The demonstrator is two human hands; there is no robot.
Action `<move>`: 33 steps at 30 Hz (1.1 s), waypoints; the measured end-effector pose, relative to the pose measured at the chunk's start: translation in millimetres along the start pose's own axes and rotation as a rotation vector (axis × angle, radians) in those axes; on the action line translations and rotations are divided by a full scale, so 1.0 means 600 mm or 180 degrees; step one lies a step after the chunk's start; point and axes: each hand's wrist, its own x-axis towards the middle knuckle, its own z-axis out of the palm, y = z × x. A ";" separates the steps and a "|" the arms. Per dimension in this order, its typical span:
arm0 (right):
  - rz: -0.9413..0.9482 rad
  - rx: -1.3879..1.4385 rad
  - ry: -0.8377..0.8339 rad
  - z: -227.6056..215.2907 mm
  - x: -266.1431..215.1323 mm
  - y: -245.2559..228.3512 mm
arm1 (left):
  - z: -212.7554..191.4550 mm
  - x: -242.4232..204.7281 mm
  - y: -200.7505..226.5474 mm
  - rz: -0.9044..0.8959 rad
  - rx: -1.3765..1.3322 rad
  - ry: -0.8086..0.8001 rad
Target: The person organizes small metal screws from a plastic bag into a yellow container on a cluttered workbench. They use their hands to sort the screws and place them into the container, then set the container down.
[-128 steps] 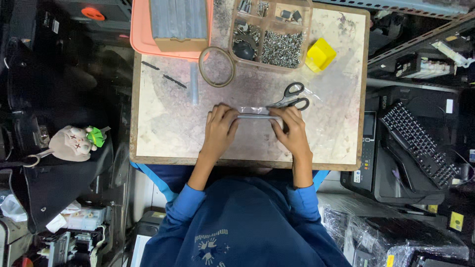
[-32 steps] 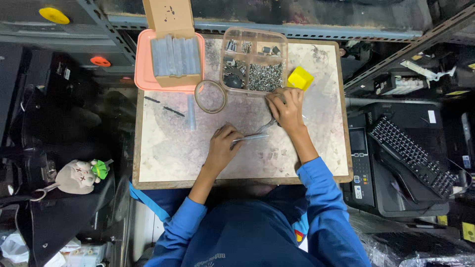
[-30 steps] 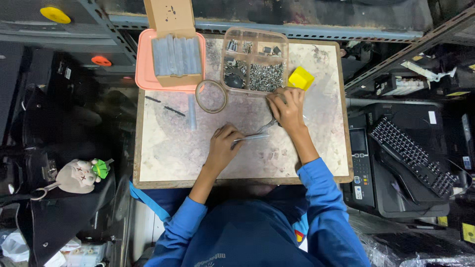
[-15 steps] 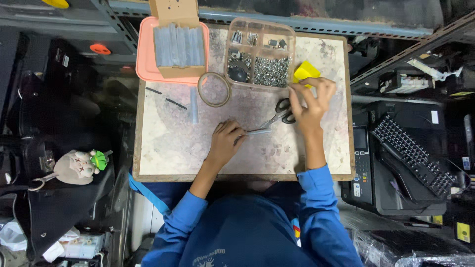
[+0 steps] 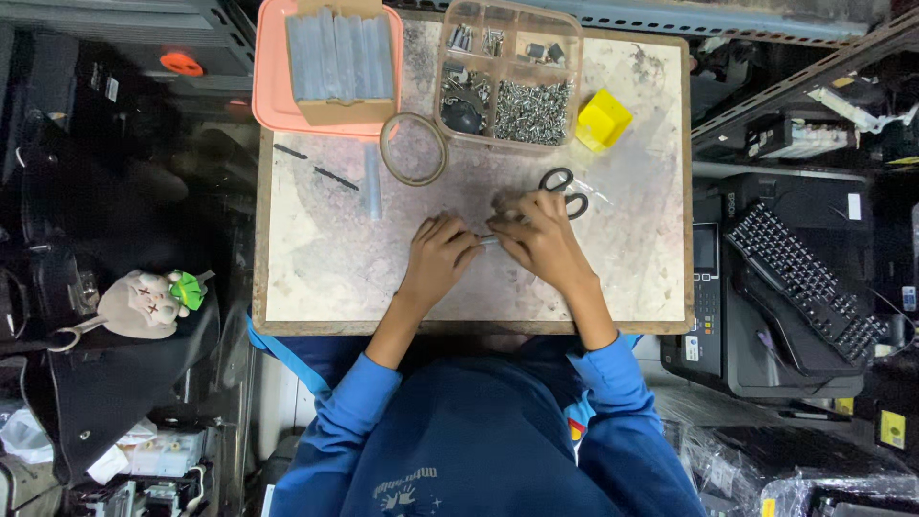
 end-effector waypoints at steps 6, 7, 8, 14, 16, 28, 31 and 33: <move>0.0011 -0.0023 -0.0299 -0.008 -0.001 -0.012 | 0.003 -0.002 -0.002 0.0026 -0.0011 0.0039; 0.0009 -0.0020 -0.0303 -0.007 -0.003 -0.011 | 0.006 -0.004 -0.004 0.0022 -0.0010 0.0040; -0.0011 -0.0036 -0.0339 -0.006 -0.006 -0.010 | 0.008 -0.007 -0.005 -0.0002 0.0008 0.0019; -0.0047 -0.0124 -0.0432 -0.006 -0.015 -0.008 | 0.007 -0.006 -0.002 -0.0130 -0.0070 -0.0014; -0.0047 -0.0149 -0.0459 -0.007 -0.018 -0.010 | 0.006 -0.006 -0.003 -0.0161 -0.0066 -0.0051; 0.0416 0.0542 -0.0322 -0.002 -0.020 0.019 | 0.014 -0.009 -0.009 0.0071 0.0003 0.0054; 0.0288 0.0692 -0.0389 0.008 -0.019 0.022 | 0.012 -0.012 -0.010 0.0129 0.0052 0.0054; 0.0254 0.0661 -0.0445 0.014 -0.020 0.024 | 0.007 -0.009 -0.006 0.0077 0.0021 0.0005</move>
